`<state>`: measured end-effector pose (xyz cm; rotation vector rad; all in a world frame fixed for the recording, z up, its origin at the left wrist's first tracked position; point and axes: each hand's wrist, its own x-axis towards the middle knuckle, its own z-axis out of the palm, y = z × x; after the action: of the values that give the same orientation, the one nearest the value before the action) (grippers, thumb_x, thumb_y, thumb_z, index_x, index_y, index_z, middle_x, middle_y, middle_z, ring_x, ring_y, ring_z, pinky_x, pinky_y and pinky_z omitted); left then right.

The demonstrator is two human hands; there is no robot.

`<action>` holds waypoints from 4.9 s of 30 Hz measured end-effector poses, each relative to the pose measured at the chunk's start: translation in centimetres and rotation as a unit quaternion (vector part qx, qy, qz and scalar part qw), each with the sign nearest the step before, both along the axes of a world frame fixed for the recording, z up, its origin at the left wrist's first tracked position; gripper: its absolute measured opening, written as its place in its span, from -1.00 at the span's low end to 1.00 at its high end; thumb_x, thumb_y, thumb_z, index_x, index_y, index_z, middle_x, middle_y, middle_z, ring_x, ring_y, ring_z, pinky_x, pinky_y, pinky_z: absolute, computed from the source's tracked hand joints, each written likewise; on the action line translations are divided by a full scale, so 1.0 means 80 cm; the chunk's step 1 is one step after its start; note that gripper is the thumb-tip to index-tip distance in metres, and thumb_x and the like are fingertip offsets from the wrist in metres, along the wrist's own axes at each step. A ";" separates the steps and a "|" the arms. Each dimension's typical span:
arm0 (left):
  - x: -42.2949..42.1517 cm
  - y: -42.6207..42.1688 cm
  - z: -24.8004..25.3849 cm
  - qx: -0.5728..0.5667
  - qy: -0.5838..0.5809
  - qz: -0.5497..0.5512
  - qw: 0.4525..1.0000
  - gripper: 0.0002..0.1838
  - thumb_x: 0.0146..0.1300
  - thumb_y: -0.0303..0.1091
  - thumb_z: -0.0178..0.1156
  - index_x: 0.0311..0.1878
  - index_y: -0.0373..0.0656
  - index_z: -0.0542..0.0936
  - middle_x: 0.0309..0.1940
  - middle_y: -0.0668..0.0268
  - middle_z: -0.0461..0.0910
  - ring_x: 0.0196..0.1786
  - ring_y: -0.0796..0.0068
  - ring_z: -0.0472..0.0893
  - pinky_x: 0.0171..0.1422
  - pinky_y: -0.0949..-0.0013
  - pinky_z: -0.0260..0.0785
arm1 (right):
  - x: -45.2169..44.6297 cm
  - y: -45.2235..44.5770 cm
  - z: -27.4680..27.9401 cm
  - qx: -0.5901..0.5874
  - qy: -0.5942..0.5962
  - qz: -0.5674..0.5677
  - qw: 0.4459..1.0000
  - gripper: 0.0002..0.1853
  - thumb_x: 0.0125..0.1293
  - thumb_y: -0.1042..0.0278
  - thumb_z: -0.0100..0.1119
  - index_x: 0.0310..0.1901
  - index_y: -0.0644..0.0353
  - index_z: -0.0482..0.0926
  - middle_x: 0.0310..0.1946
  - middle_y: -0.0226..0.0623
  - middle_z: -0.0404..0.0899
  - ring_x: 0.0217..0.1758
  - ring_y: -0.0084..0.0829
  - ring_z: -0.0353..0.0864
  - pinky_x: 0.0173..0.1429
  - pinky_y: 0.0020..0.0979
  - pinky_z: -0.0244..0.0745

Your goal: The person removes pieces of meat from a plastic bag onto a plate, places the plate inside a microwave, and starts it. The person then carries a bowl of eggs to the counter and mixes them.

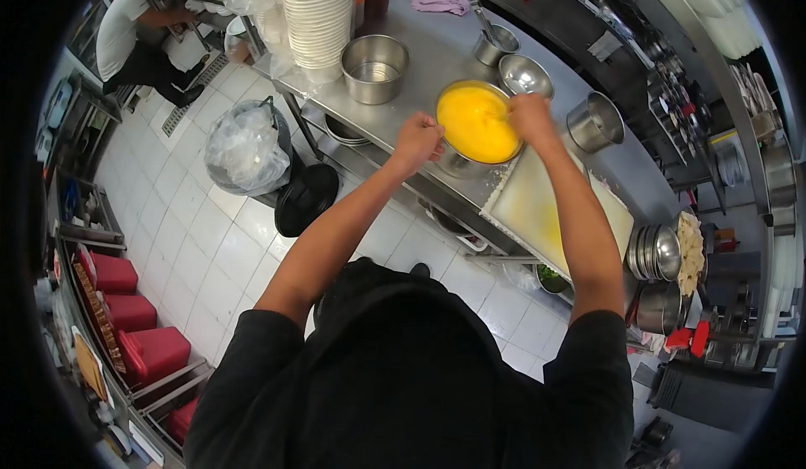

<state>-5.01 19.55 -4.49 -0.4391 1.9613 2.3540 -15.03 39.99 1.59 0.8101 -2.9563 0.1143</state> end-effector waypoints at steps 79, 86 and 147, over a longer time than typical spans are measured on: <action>-0.002 -0.003 0.001 -0.020 -0.020 -0.003 1.000 -0.84 0.08 -0.46 0.12 -0.31 -0.17 0.34 -0.51 0.29 0.46 -0.59 0.49 0.52 -0.58 0.39 0.41 | 0.008 0.002 -0.018 -0.098 -0.086 -0.051 0.990 -0.81 -0.15 0.47 0.10 -0.45 0.12 0.66 -0.39 -0.13 0.61 -0.13 -0.09 0.54 0.01 -0.11 0.35; -0.006 0.000 0.004 0.009 -0.003 0.016 1.000 -0.83 0.04 -0.49 0.12 -0.37 -0.19 0.31 -0.59 0.27 0.41 -0.66 0.44 0.49 -0.66 0.37 0.34 | 0.015 -0.003 -0.008 -0.019 -0.098 0.011 0.995 -0.81 -0.10 0.45 0.09 -0.42 0.11 0.67 -0.37 -0.12 0.61 -0.12 -0.10 0.56 0.04 -0.10 0.35; 0.000 -0.008 0.011 -0.017 -0.030 -0.044 0.998 -0.83 0.17 -0.41 0.11 -0.25 -0.14 0.32 -0.50 0.30 0.44 -0.51 0.46 0.52 -0.46 0.36 0.42 | 0.011 0.029 0.018 -0.174 0.116 -0.185 0.960 -0.86 -0.03 0.44 0.06 -0.51 0.23 0.63 -0.49 -0.09 0.61 -0.34 -0.14 0.60 -0.25 -0.22 0.44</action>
<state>-5.01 18.92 -3.60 -0.4124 1.9544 2.2321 -14.17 42.29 3.02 0.2059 -2.6921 0.4630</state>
